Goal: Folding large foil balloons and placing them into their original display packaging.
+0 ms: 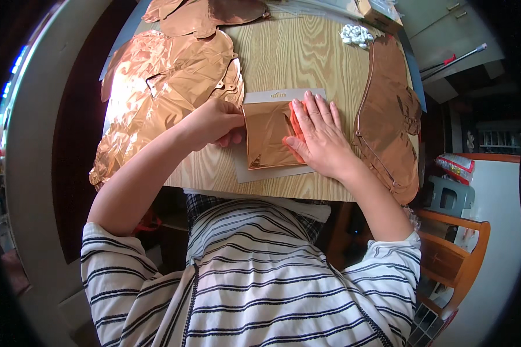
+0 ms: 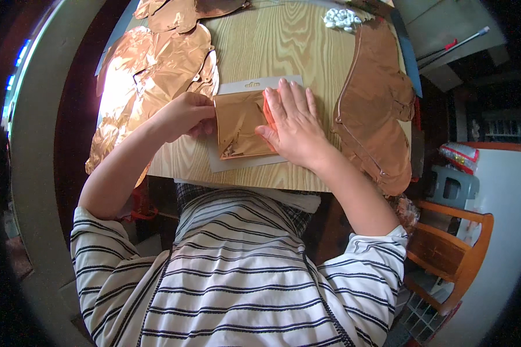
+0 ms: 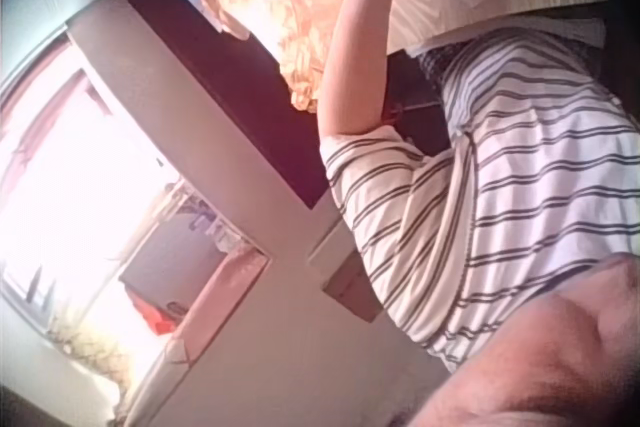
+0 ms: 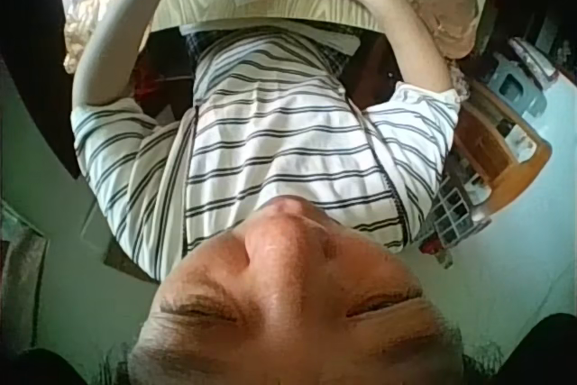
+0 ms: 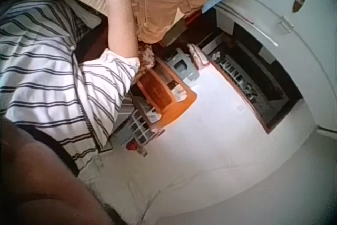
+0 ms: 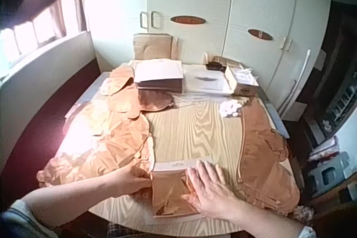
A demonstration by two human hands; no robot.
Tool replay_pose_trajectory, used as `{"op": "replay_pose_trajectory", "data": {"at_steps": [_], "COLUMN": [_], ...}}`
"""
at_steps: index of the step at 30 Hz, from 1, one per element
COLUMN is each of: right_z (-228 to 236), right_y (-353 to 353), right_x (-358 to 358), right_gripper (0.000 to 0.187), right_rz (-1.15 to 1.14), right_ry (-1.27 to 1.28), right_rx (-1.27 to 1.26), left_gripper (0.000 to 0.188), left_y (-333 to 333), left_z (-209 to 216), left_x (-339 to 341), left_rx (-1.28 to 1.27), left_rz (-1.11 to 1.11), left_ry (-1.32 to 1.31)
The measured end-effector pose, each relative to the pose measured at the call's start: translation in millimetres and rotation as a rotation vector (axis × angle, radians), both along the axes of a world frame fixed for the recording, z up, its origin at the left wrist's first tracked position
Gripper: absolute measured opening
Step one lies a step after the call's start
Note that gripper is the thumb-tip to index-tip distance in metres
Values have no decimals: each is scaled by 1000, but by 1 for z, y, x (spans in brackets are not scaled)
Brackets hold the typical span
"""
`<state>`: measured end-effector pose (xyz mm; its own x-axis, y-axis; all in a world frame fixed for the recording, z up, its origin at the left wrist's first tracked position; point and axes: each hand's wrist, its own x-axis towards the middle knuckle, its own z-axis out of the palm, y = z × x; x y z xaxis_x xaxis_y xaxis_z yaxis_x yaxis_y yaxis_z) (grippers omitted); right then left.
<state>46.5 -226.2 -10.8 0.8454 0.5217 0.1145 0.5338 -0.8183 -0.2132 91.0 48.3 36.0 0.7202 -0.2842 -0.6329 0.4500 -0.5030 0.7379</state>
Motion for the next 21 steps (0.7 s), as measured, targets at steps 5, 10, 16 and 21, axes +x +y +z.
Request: {"op": "replay_pose_trajectory", "data": {"at_steps": [5,10,16,21], "right_z": [1,-1,2,3], "right_y": [1,1,2,3], "right_x": [-1,-1,0,1], "right_gripper": [81,83,82,82], "right_rz": [-13,-6,-12,-11], "right_ry": [10,1,12,3], "right_rx": [-8,5,1,9], "left_gripper": [28,34,39,43], "left_y": [-3,-1,-9,-8], "left_z": [-3,0,15,1], "left_x": [-2,-5,-11,-11], "left_rx": [0,-34,-7,112], "left_rz": [28,54,146,-40], "left_ry": [8,48,44,-97]}}
